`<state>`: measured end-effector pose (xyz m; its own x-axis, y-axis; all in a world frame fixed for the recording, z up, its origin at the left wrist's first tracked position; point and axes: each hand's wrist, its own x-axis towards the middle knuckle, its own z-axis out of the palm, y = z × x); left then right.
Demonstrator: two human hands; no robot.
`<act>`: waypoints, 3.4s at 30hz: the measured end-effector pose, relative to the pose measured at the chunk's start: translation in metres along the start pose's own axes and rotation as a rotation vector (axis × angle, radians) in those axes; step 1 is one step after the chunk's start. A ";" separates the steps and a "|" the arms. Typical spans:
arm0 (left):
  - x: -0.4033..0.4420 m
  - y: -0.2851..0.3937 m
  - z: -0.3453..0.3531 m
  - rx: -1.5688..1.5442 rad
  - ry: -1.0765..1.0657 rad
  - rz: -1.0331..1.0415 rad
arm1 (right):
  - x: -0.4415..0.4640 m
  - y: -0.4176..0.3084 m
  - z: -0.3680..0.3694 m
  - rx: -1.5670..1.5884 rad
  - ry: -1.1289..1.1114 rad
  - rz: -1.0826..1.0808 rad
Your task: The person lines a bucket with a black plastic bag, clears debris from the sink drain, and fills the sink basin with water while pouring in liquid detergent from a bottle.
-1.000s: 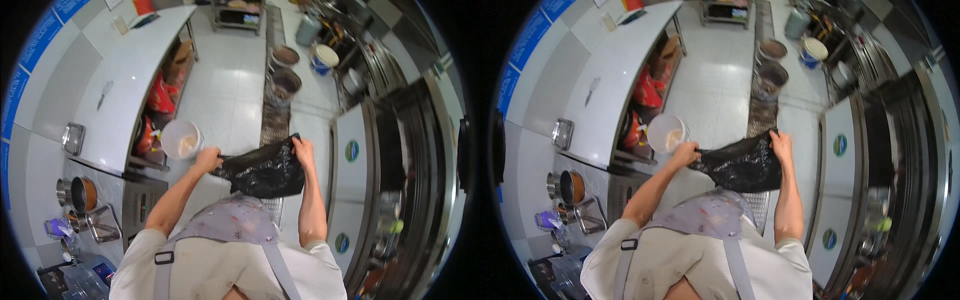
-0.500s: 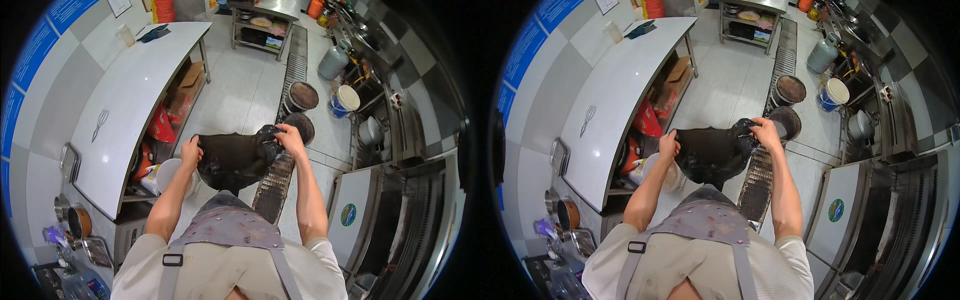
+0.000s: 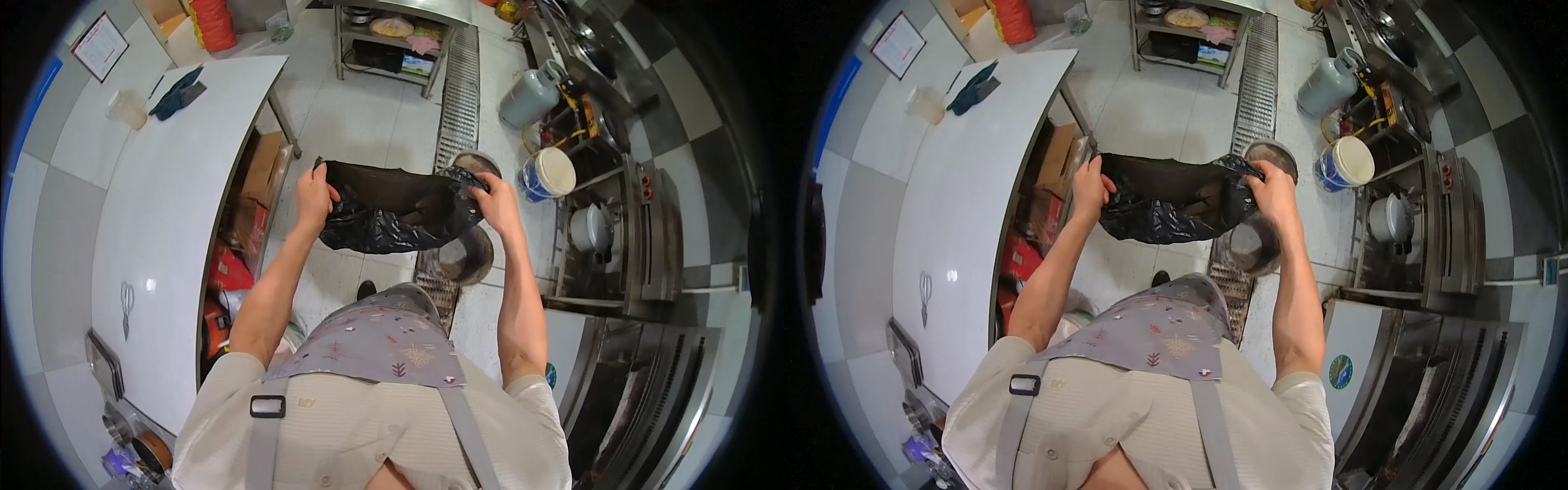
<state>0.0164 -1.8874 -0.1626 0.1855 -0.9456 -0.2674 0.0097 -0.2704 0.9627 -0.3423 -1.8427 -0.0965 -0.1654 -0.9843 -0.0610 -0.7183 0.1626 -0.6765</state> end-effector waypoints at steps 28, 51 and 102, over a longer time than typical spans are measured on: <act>0.566 0.123 0.024 -0.169 0.390 -0.105 | 0.728 -0.254 0.219 -0.039 -0.411 -0.566; 0.948 0.272 -0.180 -0.390 0.996 0.127 | 1.068 -0.539 0.510 0.373 -0.984 -0.510; 2.085 0.547 0.129 0.082 -0.152 0.113 | 2.119 -0.506 0.404 0.649 0.145 0.133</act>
<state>0.2819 -4.0304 -0.1990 0.0308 -0.9854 -0.1674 -0.0836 -0.1694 0.9820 -0.0560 -4.0379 -0.1798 -0.3452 -0.9326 -0.1056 -0.1421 0.1631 -0.9763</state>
